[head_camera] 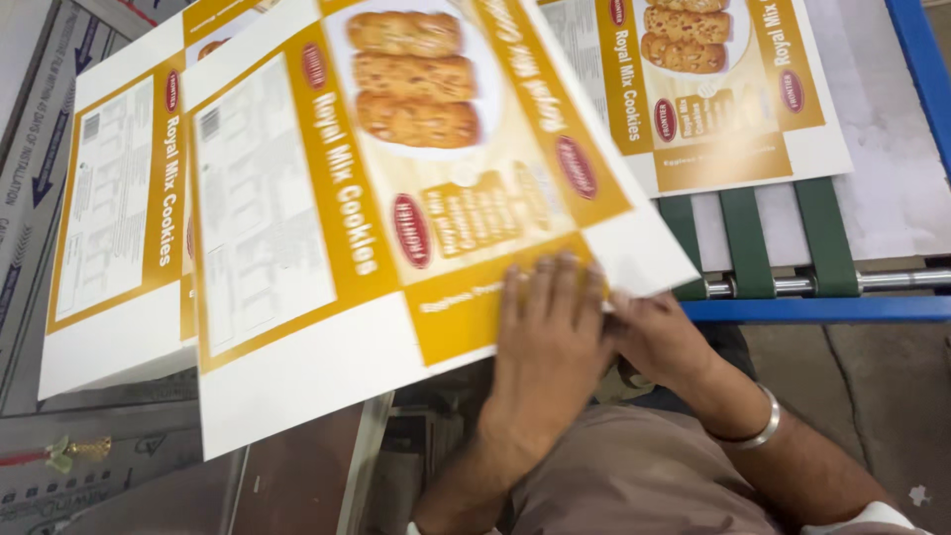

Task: The person repeatedly picks up printed sheets from a stack on the left and places them onto a blue conveyor belt machine on the right. The sheets feature a 'Royal Mix Cookies' design. The person uses both hands to handle the sheets and guide them into the machine.

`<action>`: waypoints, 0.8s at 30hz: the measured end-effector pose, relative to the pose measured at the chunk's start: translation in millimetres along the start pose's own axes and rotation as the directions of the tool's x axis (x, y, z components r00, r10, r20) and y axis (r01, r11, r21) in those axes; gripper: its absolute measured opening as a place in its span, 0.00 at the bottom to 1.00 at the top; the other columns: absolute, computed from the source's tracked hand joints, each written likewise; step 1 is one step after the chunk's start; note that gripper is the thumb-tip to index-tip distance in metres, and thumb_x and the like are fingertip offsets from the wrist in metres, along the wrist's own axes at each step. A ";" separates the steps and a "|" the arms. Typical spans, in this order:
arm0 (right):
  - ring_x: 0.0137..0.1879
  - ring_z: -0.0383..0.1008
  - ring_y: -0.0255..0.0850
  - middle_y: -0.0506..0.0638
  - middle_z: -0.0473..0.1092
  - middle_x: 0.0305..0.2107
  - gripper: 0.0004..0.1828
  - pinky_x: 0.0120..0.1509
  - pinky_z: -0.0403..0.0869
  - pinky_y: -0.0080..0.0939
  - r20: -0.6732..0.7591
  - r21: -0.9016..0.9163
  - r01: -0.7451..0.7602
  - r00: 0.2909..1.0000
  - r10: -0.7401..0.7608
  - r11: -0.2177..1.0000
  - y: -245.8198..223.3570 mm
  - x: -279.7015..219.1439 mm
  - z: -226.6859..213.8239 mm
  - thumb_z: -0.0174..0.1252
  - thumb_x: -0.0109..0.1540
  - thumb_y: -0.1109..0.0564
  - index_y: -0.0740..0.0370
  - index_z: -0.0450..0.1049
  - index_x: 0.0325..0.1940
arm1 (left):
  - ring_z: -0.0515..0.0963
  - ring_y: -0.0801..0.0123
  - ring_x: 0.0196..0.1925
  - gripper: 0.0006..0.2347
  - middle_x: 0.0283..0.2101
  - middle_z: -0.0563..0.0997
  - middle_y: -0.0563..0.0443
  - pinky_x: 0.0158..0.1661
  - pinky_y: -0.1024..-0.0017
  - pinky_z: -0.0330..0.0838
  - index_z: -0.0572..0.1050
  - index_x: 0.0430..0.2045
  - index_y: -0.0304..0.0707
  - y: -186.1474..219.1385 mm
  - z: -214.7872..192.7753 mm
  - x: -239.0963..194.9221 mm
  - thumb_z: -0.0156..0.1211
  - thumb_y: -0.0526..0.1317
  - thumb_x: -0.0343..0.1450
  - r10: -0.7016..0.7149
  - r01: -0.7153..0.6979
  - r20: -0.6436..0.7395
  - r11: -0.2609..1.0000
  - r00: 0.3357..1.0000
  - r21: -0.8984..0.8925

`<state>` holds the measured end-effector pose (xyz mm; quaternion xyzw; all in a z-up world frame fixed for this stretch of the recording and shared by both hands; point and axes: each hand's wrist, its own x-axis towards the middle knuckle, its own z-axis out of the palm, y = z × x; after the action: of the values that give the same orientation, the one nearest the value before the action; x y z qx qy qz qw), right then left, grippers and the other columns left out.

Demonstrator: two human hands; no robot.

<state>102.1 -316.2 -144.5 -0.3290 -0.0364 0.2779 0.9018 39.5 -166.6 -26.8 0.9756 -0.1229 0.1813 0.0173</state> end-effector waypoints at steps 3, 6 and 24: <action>0.65 0.72 0.45 0.56 0.69 0.60 0.29 0.68 0.72 0.48 -0.214 -0.035 0.131 0.967 -0.136 0.991 -12.6 9.9 -10.7 0.54 0.67 0.61 0.67 0.60 0.72 | 0.69 0.42 0.68 0.29 0.63 0.72 0.33 0.69 0.41 0.53 0.71 0.58 0.29 1.6 -17.6 -11.2 0.64 0.52 0.67 0.023 -0.016 0.031 0.976 0.999 -0.219; 0.65 0.73 0.49 0.58 0.70 0.59 0.26 0.69 0.76 0.49 -0.403 -0.131 0.170 0.891 -0.209 0.977 -44.5 12.2 -56.6 0.49 0.68 0.64 0.71 0.61 0.71 | 0.66 0.41 0.69 0.30 0.65 0.70 0.32 0.69 0.43 0.53 0.70 0.60 0.31 -31.4 -40.1 -35.8 0.64 0.54 0.69 -0.106 0.109 0.038 0.987 0.994 -0.115; 0.68 0.80 0.53 0.61 0.70 0.66 0.22 0.70 0.84 0.54 -0.617 -0.435 0.394 0.524 -0.587 0.810 -48.8 -93.5 -310.5 0.47 0.75 0.71 0.71 0.61 0.75 | 0.80 0.54 0.56 0.20 0.52 0.82 0.45 0.56 0.58 0.71 0.79 0.51 0.37 -171.7 -32.3 -57.3 0.74 0.38 0.64 -0.360 0.410 -0.256 0.894 0.897 0.182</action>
<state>123.7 -574.0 -346.1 -0.4939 0.1994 -0.1506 0.8328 18.7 15.7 -15.3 0.9502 0.0982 0.2920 -0.0475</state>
